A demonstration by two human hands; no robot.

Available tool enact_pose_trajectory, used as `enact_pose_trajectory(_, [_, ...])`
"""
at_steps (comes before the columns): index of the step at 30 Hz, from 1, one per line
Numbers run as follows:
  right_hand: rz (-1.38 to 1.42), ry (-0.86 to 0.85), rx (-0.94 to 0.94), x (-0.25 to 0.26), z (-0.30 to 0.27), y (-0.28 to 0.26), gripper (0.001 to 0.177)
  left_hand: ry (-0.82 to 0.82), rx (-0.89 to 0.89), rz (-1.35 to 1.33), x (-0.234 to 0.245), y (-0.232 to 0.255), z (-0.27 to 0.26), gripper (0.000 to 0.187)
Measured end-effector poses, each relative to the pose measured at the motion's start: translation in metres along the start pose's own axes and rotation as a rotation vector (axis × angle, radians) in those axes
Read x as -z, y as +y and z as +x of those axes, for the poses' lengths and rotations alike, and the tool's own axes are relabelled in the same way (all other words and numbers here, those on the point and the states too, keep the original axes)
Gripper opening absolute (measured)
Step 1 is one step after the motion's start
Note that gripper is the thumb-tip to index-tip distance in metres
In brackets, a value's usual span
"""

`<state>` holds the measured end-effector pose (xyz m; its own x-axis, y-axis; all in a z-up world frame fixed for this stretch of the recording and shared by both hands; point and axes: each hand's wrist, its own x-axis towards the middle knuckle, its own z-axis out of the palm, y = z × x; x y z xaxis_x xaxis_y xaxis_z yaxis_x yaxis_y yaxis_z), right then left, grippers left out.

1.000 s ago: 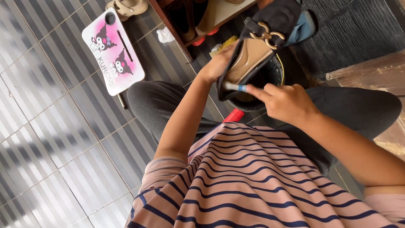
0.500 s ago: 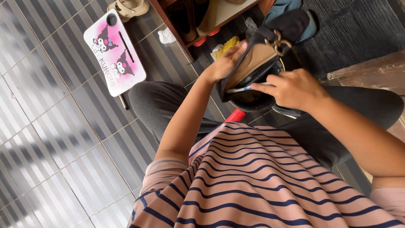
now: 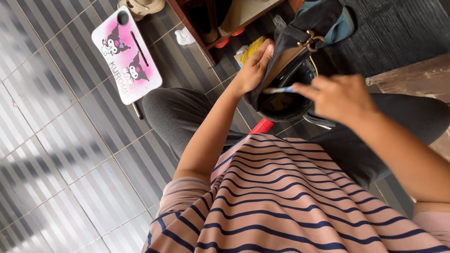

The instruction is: The person sits on the floor and scrubs a black flat shoe with a toothbrush, dipping it into a bucket of water. They then switch to a beige flat shoe and continue scrubbing the exterior and interior surfaces with the toothbrush.

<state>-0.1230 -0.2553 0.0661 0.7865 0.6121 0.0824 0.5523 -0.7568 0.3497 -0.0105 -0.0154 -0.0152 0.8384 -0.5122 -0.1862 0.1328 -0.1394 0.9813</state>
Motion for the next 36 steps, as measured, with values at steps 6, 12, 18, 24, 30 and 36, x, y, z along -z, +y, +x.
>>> enact_pose_trajectory(6, [-0.003,-0.263,-0.092,0.030,0.011,0.016,0.063,0.018,-0.302,0.043,-0.004,0.046,-0.022,0.031])
enact_pose_trajectory(12, [0.066,-0.085,-0.122,0.005,0.001,-0.025,0.063,0.165,-0.425,-0.023,-0.007,0.048,-0.028,0.034])
enact_pose_trajectory(18, [0.044,-0.018,-0.030,-0.008,-0.016,-0.076,0.060,0.229,-0.470,0.064,-0.011,0.039,-0.028,0.041])
enact_pose_trajectory(24, [0.081,0.114,-0.040,0.006,-0.010,-0.051,0.058,0.239,-0.449,0.114,-0.002,0.051,-0.031,0.038])
enact_pose_trajectory(30, [-0.157,0.144,-0.171,0.010,-0.006,0.008,0.068,0.167,-0.226,0.080,0.001,0.052,-0.033,0.034])
enact_pose_trajectory(36, [0.214,0.079,-0.085,-0.006,-0.022,-0.050,0.071,0.368,-0.399,0.038,-0.010,0.048,-0.032,0.039])
